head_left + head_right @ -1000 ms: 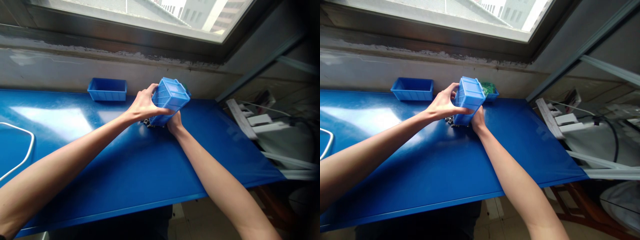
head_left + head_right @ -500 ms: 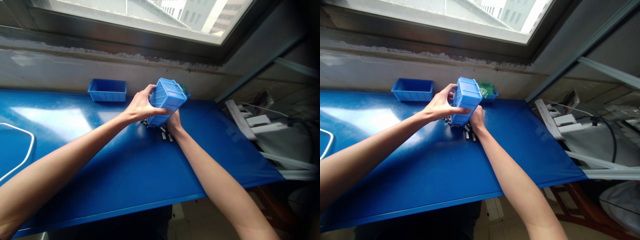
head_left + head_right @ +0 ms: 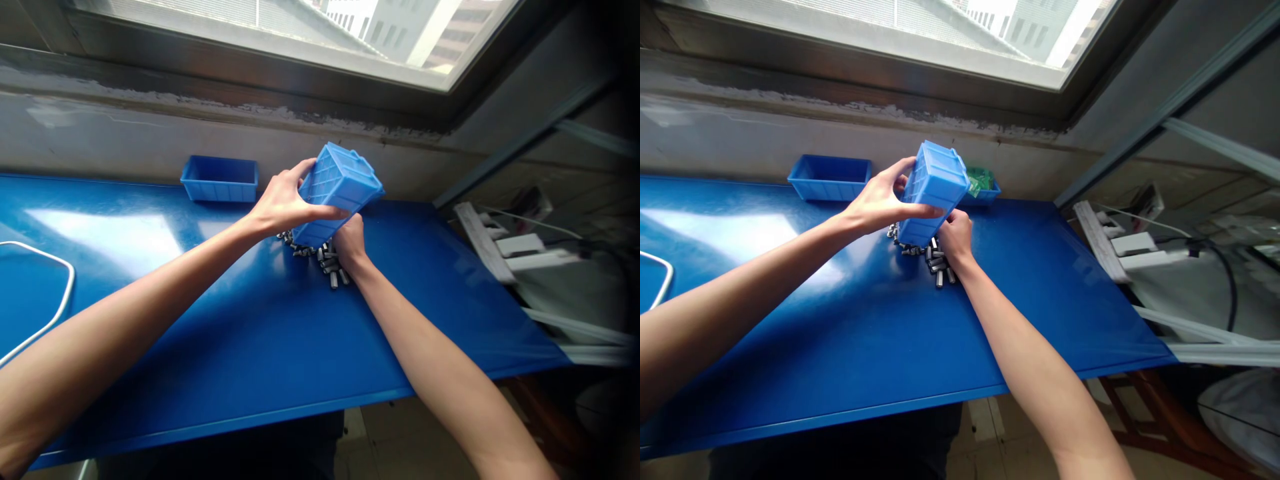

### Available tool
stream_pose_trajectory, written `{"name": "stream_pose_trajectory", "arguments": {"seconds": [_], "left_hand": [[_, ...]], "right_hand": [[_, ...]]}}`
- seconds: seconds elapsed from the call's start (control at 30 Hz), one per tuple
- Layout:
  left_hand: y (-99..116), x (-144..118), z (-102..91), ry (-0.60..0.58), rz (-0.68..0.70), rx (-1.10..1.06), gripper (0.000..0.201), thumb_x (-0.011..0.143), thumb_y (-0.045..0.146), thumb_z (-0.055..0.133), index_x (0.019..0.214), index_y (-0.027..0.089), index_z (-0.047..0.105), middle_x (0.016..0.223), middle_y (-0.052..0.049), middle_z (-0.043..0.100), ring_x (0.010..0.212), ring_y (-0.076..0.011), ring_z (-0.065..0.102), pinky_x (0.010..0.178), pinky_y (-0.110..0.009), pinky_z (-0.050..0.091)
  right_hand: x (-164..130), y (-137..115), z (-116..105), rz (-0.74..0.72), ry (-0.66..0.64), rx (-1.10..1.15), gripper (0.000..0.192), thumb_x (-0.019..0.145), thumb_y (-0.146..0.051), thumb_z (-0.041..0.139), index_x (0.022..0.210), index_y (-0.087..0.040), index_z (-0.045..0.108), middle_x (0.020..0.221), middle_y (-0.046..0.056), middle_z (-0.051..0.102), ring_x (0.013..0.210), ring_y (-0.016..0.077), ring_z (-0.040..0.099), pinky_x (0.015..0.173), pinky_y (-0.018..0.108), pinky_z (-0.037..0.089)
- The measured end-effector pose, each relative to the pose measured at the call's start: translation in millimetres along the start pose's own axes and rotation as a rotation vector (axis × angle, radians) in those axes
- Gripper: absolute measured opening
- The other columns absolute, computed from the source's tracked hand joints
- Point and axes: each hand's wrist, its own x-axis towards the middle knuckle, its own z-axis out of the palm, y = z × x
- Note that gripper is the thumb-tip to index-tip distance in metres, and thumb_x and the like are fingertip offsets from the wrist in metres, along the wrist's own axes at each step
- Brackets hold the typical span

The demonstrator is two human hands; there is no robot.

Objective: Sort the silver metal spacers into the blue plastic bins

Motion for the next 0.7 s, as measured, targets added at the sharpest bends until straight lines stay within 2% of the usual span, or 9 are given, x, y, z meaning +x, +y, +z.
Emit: {"name": "stream_pose_trajectory", "arguments": {"seconds": [0.07,0.17,0.3,0.5,0.57,0.7], "left_hand": [[0,2,-0.3,-0.008,0.016,-0.017,0.095,0.064,0.049,0.089,0.15,0.021,0.058,0.127,-0.01,0.075,0.12,-0.0367,0.068,0.106,-0.05,0.054],[1,3,0.1,-0.038,0.033,0.009,0.095,0.063,0.048,0.089,0.15,0.023,0.06,0.13,-0.01,0.074,0.123,-0.0386,0.066,0.107,-0.053,0.053],[2,1,-2.1,-0.019,0.035,-0.006,0.094,0.063,0.048,0.09,0.15,0.023,0.061,0.127,-0.009,0.075,0.119,-0.0379,0.068,0.106,-0.052,0.054],[4,-3,-15.1,-0.032,0.051,-0.032,0.086,0.066,0.052,0.088,0.145,0.027,0.064,0.116,-0.006,0.078,0.112,-0.0354,0.071,0.1,-0.049,0.057],[5,-5,-19.5,-0.019,0.053,-0.035,0.085,0.065,0.052,0.088,0.143,0.028,0.065,0.115,-0.006,0.078,0.113,-0.0352,0.07,0.099,-0.049,0.058],[7,-13,-27.9,0.007,0.043,-0.098,0.083,0.068,0.053,0.088,0.144,0.027,0.064,0.113,-0.006,0.078,0.112,-0.0351,0.07,0.099,-0.049,0.057]], "right_hand": [[-1,-2,0,0.023,0.067,0.007,0.034,0.081,-0.052,0.068,0.068,-0.02,0.066,0.083,0.004,0.078,0.097,0.0322,0.072,0.087,0.04,0.061],[-1,-2,-1,-0.003,0.048,-0.005,0.034,0.08,-0.054,0.069,0.069,-0.022,0.068,0.083,0.004,0.079,0.1,0.0342,0.072,0.089,0.041,0.06],[0,-4,-2,-0.004,0.026,-0.023,0.036,0.081,-0.053,0.068,0.062,-0.023,0.065,0.076,0.003,0.076,0.101,0.0338,0.072,0.093,0.042,0.059],[1,-8,-8,-0.065,-0.126,-0.152,0.03,0.083,-0.045,0.063,0.07,-0.019,0.072,0.073,0.003,0.076,0.088,0.0305,0.072,0.085,0.04,0.057],[1,-9,-9,-0.102,-0.175,-0.195,0.029,0.083,-0.043,0.062,0.072,-0.019,0.074,0.08,0.005,0.079,0.089,0.0306,0.073,0.086,0.04,0.057],[-2,-11,-9,-0.204,-0.239,-0.204,0.027,0.088,-0.042,0.064,0.085,-0.022,0.082,0.109,0.008,0.084,0.109,0.0324,0.075,0.102,0.044,0.056]]}}
